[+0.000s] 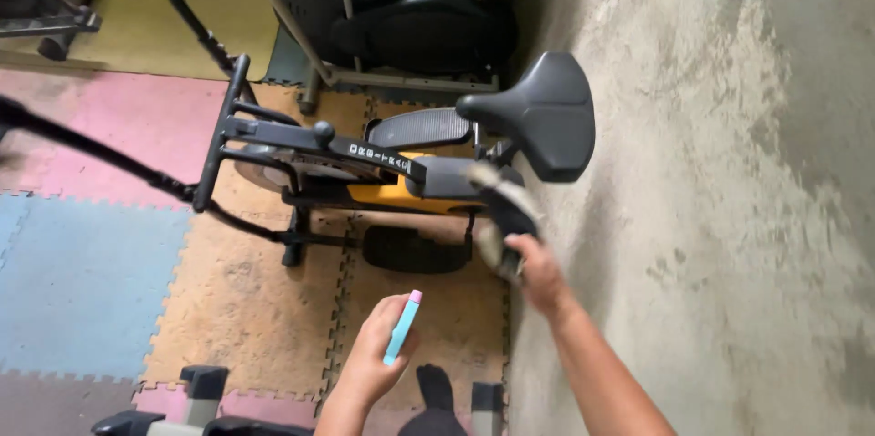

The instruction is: Cleaning gym machines like ellipticals and stationary bikes using a spray bottle and a cloth.

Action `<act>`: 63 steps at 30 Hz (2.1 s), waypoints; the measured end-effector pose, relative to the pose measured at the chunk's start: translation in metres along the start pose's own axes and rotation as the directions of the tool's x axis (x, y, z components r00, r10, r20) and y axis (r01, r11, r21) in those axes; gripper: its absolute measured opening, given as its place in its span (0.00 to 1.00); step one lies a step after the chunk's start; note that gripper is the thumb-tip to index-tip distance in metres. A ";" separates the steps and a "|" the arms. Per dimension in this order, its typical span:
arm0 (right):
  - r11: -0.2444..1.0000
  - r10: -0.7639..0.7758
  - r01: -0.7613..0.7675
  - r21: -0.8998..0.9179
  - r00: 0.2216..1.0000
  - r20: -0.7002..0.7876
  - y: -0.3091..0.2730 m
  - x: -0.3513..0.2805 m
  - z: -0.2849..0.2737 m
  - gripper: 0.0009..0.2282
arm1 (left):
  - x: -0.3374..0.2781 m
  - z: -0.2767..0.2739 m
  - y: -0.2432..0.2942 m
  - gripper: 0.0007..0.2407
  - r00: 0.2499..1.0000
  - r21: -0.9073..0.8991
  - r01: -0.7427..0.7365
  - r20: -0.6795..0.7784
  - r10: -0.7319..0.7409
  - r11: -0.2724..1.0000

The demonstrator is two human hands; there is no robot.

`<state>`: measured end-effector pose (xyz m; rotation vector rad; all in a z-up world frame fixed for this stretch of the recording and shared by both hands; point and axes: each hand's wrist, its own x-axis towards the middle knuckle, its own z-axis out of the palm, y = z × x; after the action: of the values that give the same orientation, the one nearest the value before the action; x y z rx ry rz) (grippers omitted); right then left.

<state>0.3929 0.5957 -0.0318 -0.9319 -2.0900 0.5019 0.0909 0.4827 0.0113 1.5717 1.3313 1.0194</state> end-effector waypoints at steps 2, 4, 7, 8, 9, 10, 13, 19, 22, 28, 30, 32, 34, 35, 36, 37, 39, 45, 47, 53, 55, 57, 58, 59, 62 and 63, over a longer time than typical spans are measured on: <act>0.692 0.696 -0.616 0.377 0.707 -0.123 -0.008 0.057 -0.042 0.23 | 0.030 0.015 0.008 0.21 0.998 -0.003 -0.030 0.050 0.030 1.000; 0.769 0.639 -0.631 0.101 0.757 -0.139 0.003 0.087 -0.061 0.27 | 0.057 0.025 0.020 0.20 0.996 -0.009 -0.041 0.076 0.041 0.999; 0.674 0.626 -0.592 -0.443 0.775 -0.084 0.035 0.118 -0.068 0.32 | 0.086 0.036 0.032 0.23 0.992 0.015 -0.072 0.106 0.070 0.997; 0.508 0.689 -0.537 -0.674 0.722 -0.057 0.047 0.124 -0.067 0.31 | 0.092 0.040 0.034 0.26 0.990 0.041 -0.080 0.117 0.075 0.996; 0.510 0.688 -0.535 -0.673 0.724 -0.054 0.058 0.133 -0.069 0.31 | 0.099 0.040 0.040 0.26 0.991 0.043 -0.079 0.114 0.074 0.996; 0.458 0.719 -0.524 -0.718 0.693 -0.047 0.068 0.142 -0.070 0.30 | 0.105 0.040 0.044 0.24 0.991 0.021 -0.050 0.127 0.046 0.999; 0.419 0.753 -0.523 -0.742 0.657 -0.037 0.107 0.174 -0.080 0.28 | 0.117 0.041 0.045 0.23 0.991 0.017 -0.010 0.135 0.008 1.000; 0.455 0.752 -0.508 -0.731 0.659 0.009 0.138 0.194 -0.086 0.26 | 0.119 0.046 0.041 0.23 0.994 0.073 -0.019 0.110 0.011 0.997; 0.497 0.700 -0.449 -0.743 0.713 0.037 0.136 0.177 -0.082 0.25 | 0.121 0.048 0.040 0.23 0.997 0.071 -0.061 0.055 0.057 0.996; 0.593 0.512 -0.369 -0.716 0.859 -0.018 0.123 0.099 -0.062 0.26 | 0.143 0.058 0.033 0.22 0.989 0.055 -0.141 0.046 0.138 0.988; 0.609 0.471 -0.373 -0.700 0.880 -0.060 0.110 0.081 -0.061 0.26 | 0.155 0.062 0.039 0.21 0.985 0.032 -0.165 0.062 0.163 0.986; 0.634 0.472 -0.409 -0.657 0.877 -0.091 0.099 0.070 -0.059 0.25 | 0.166 0.063 0.051 0.22 0.965 -0.004 -0.261 0.037 0.261 0.965; 0.628 0.502 -0.435 -0.645 0.860 -0.091 0.089 0.070 -0.062 0.24 | 0.176 0.063 0.064 0.20 0.969 -0.017 -0.237 0.062 0.238 0.971; 0.628 0.528 -0.457 -0.630 0.845 -0.086 0.084 0.072 -0.063 0.24 | 0.181 0.062 0.070 0.18 0.974 -0.023 -0.210 0.083 0.212 0.977; 0.626 0.528 -0.460 -0.630 0.844 -0.092 0.081 0.074 -0.064 0.24 | 0.187 0.063 0.068 0.18 0.973 -0.024 -0.215 0.086 0.216 0.976; 0.627 0.555 -0.479 -0.615 0.828 -0.080 0.079 0.077 -0.066 0.24 | 0.194 0.064 0.067 0.18 0.964 0.029 -0.249 0.101 0.245 0.968; 0.615 0.585 -0.508 -0.603 0.807 -0.082 0.076 0.081 -0.069 0.23 | 0.212 0.067 0.061 0.18 0.950 0.073 -0.295 0.129 0.284 0.953; 0.597 0.625 -0.552 -0.582 0.775 -0.094 0.090 0.104 -0.070 0.26 | 0.274 0.073 0.040 0.14 0.881 0.357 -0.472 0.168 0.442 0.806; 0.593 0.641 -0.590 -0.549 0.758 -0.123 0.113 0.114 -0.066 0.32 | 0.297 0.072 0.036 0.16 0.859 0.328 -0.511 0.182 0.478 0.794; 0.440 0.769 -0.682 -0.585 0.622 -0.147 0.164 0.181 -0.075 0.32 | 0.352 0.068 0.013 0.15 0.811 0.338 -0.551 0.432 0.395 0.763; 0.419 0.788 -0.699 -0.580 0.597 -0.151 0.155 0.192 -0.073 0.32 | 0.363 0.071 0.012 0.14 0.812 0.369 -0.534 0.474 0.340 0.761; 0.395 0.804 -0.718 -0.573 0.572 -0.162 0.147 0.189 -0.072 0.32 | 0.373 0.075 0.015 0.14 0.807 0.398 -0.524 0.514 0.290 0.753; 0.410 0.781 -0.694 -0.592 0.602 -0.166 0.143 0.179 -0.069 0.31 | 0.375 0.075 0.018 0.13 0.804 0.436 -0.526 0.533 0.262 0.730; 0.423 0.756 -0.669 -0.611 0.632 -0.168 0.139 0.169 -0.067 0.31 | 0.376 0.075 0.021 0.13 0.801 0.472 -0.529 0.551 0.233 0.705; 0.511 0.677 -0.624 -0.591 0.716 -0.171 0.108 0.142 -0.066 0.30 | 0.392 0.081 0.002 0.16 0.760 0.479 -0.597 0.595 0.262 0.644; 0.512 0.675 -0.623 -0.592 0.717 -0.171 0.097 0.134 -0.064 0.30 | 0.393 0.081 0.002 0.16 0.760 0.480 -0.597 0.594 0.263 0.643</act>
<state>0.4298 0.7630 0.0148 -2.1814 -1.9268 0.1938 0.2121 0.8652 0.0139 2.5935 0.9851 0.3426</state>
